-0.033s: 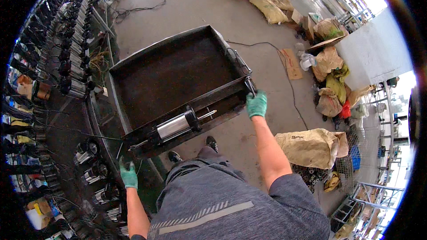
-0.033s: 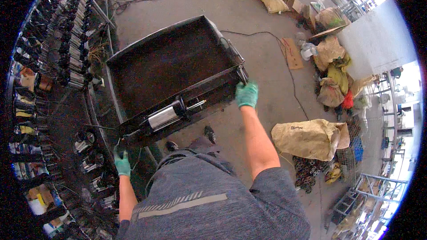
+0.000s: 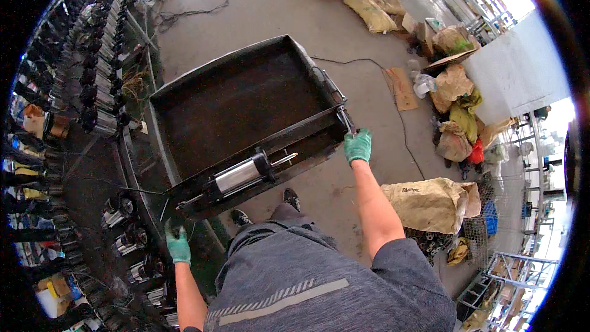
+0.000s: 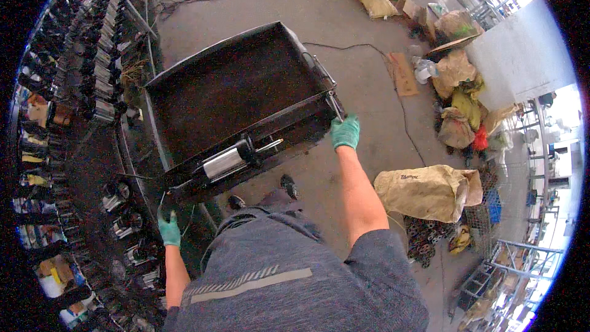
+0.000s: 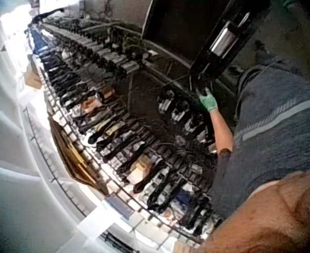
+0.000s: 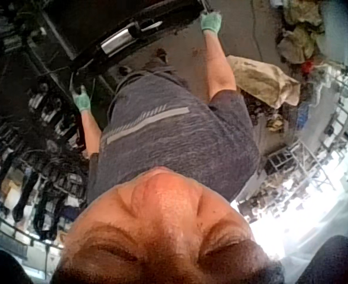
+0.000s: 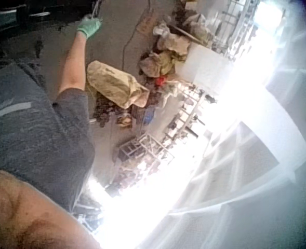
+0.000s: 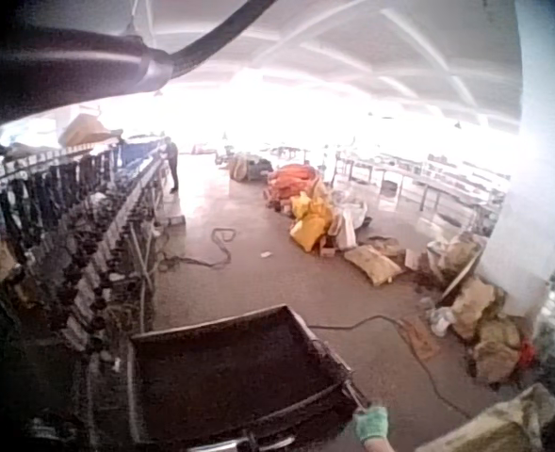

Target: The person repeatedly picks up cylindrical metal devices from a rack, places them into a large metal tray, and then removes them to return them to the rack. The person wears green gloves and handles the devices by hand, occasionally adjusting their position within the tray.

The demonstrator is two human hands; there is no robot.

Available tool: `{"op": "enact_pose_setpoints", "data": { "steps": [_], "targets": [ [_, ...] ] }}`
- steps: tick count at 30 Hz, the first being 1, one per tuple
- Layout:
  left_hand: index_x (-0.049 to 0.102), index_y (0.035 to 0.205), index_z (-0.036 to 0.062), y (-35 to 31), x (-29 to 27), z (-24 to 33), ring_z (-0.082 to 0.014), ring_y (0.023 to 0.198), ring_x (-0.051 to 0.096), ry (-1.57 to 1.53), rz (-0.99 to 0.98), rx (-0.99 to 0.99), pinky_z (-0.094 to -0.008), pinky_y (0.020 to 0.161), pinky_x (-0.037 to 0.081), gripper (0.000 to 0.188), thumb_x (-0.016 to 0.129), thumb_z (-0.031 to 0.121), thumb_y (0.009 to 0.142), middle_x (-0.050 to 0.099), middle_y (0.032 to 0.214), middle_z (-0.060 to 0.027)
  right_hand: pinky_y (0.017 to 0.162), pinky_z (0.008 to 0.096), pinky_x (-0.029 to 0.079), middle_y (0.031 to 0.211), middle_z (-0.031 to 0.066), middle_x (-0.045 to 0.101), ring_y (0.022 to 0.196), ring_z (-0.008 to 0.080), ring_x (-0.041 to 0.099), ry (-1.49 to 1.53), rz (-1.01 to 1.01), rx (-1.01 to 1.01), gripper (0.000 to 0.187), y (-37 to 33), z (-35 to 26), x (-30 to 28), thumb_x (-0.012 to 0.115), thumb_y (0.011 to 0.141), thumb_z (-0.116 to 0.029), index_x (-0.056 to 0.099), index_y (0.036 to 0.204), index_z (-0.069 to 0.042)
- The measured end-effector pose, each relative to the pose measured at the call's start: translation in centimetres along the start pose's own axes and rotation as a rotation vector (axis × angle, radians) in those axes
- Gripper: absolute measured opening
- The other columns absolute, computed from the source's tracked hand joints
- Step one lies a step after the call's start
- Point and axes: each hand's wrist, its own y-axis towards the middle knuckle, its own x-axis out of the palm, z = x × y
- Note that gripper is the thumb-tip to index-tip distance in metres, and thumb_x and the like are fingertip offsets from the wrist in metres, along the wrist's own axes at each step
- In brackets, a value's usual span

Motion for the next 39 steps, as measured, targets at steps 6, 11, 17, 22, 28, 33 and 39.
{"op": "enact_pose_setpoints", "data": {
  "steps": [6, 11, 17, 22, 28, 33, 39],
  "targets": [
    [0.051, 0.142, -0.0018, -1.9, 2.1, -1.8, -0.0326, 0.127, 0.053, -0.053, -0.004, 0.094, -0.0424, 0.109, 0.041, 0.051, 0.064, 0.023, 0.099, 0.054, 0.143, -0.0198, 0.071, 0.0459, 0.055, 0.088, 0.0156, 0.073, 0.079, 0.0298, 0.069, 0.107, -0.727, 0.274, 0.044, 3.6, -0.1, -0.2, 0.066, 0.089, -0.044, 0.073, 0.107, -0.004],
    [0.047, 0.144, -0.0021, -1.2, 4.2, 5.4, -0.0281, 0.121, 0.057, -0.086, -0.138, 0.315, -0.0412, 0.11, 0.041, 0.05, 0.059, 0.022, 0.102, 0.058, 0.138, -0.0166, 0.063, 0.0388, 0.055, 0.092, 0.0041, 0.061, 0.078, 0.0171, 0.062, 0.907, -0.97, 0.409, 0.019, 0.2, -3.7, 1.6, 0.058, 0.095, -0.023, 0.06, 0.112, -0.014],
    [0.046, 0.146, 0.0009, 0.0, 7.6, 16.3, -0.0268, 0.114, 0.059, 0.023, -0.082, 0.622, -0.0409, 0.103, 0.045, 0.05, 0.054, 0.029, 0.105, 0.061, 0.129, -0.0151, 0.072, 0.0383, 0.053, 0.097, 0.0078, 0.068, 0.081, 0.0246, 0.065, 0.669, -0.878, -0.455, 0.027, -14.0, -15.6, -2.3, 0.063, 0.088, -0.005, 0.058, 0.114, -0.007],
    [0.05, 0.142, 0.004, -1.8, 9.0, 25.3, -0.0193, 0.086, 0.059, -0.691, -0.182, 0.172, -0.0336, 0.079, 0.051, 0.045, 0.047, 0.032, 0.107, 0.062, 0.106, -0.0089, 0.077, 0.0418, 0.055, 0.098, 0.0154, 0.071, 0.086, 0.0304, 0.068, 0.619, -1.182, -0.632, 0.031, -20.4, -21.6, -2.3, 0.066, 0.086, -0.011, 0.063, 0.118, -0.009],
    [0.047, 0.088, 0.0151, 2.4, 4.6, 17.8, -0.0121, 0.061, 0.04, -1.133, -0.086, -0.384, -0.0293, 0.058, 0.043, 0.016, 0.047, 0.024, 0.101, 0.042, 0.075, 0.0026, 0.074, 0.0464, 0.054, 0.092, 0.0184, 0.069, 0.082, 0.0387, 0.067, 0.278, -0.98, -1.125, 0.028, -17.3, -24.1, -3.9, 0.069, 0.077, -0.012, 0.069, 0.104, -0.009],
    [0.061, 0.104, 0.012, 5.6, 1.9, 5.9, -0.0137, 0.059, 0.047, -0.995, 0.152, -0.683, -0.0294, 0.047, 0.033, 0.03, 0.058, 0.042, 0.102, 0.056, 0.074, -0.0008, 0.078, 0.0474, 0.053, 0.093, 0.017, 0.068, 0.086, 0.0394, 0.065, 0.269, -0.687, -1.079, 0.023, -11.9, -24.9, -2.6, 0.073, 0.081, -0.015, 0.069, 0.101, -0.006],
    [0.064, 0.092, 0.0145, 5.9, 0.5, 3.3, -0.012, 0.049, 0.042, -0.831, 0.067, -0.756, -0.0265, 0.042, 0.03, 0.03, 0.065, 0.044, 0.097, 0.059, 0.073, -0.0004, 0.072, 0.0485, 0.054, 0.093, 0.0134, 0.069, 0.085, 0.0377, 0.067, 0.026, -0.784, -0.925, 0.02, -13.1, -24.7, 2.4, 0.066, 0.09, -0.032, 0.067, 0.094, -0.012]
  ]
}}
